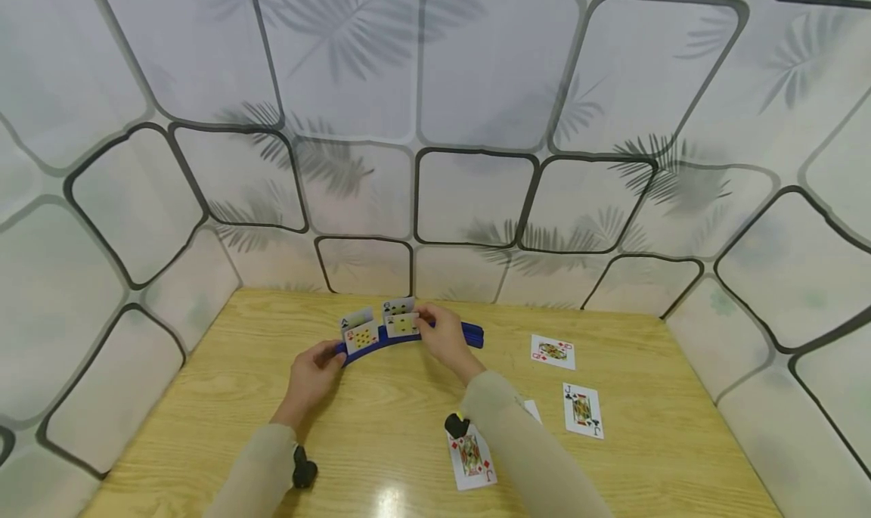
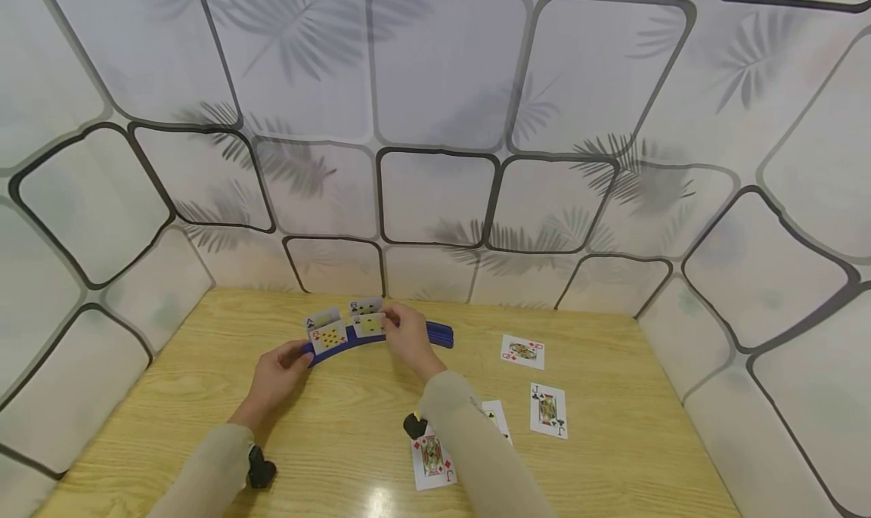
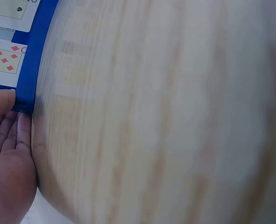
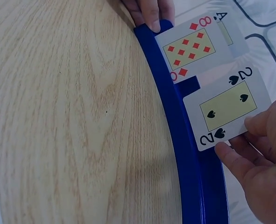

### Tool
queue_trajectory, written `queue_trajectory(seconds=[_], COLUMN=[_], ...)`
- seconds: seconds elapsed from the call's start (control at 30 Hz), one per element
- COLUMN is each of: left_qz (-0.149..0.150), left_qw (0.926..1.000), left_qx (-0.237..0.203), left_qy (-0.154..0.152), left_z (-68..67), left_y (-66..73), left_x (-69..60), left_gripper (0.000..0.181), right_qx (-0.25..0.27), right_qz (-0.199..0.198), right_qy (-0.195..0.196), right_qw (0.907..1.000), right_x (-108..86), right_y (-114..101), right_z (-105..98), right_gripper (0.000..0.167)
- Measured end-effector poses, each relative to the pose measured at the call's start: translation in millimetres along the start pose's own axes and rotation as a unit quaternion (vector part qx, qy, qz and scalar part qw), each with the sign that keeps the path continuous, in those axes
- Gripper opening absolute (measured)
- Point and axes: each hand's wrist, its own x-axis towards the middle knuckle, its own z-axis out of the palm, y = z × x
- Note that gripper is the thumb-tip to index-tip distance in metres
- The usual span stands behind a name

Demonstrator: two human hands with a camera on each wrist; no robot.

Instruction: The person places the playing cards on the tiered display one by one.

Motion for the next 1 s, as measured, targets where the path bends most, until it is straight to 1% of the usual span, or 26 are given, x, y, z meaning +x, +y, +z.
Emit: queue_trajectory(seconds=[0.13, 0.33, 0.43, 0.73, 1.0], left_qz=[-0.004, -0.006, -0.006, -0.003, -0.002], left_qw=[1.0, 0.9999, 0.9999, 1.0, 1.0], left_qx=[-0.003, -0.009, -0.01, -0.008, 0.0], left_qy=[0.002, -0.002, -0.003, -0.004, -0.001], left_z=[0.1, 0.5, 0.9, 0.0, -0.6], left_y=[0.5, 0.4, 0.8, 1.9, 3.4], left_x=[0.1, 0.6, 0.2, -1.1, -2.1], left_gripper=[0.032, 0.033, 0.033, 0.033, 0.033], right_qx=[-0.001, -0.009, -0.016, -0.012, -0.016], right_qz=[-0.003, -0.023, -0.026, -0.016, -0.008], right_qy=[-0.004, -0.008, -0.009, -0.007, 0.005], right_qw=[1.0, 0.9997, 0.9995, 0.9998, 0.9998], right_x=[1.5, 2.3, 3.6, 3.7, 4.6], right_y=[0, 2, 5, 7, 11], right_z=[1, 3, 4, 7, 10], right_gripper=[0.017, 0.016, 0.015, 0.017, 0.018])
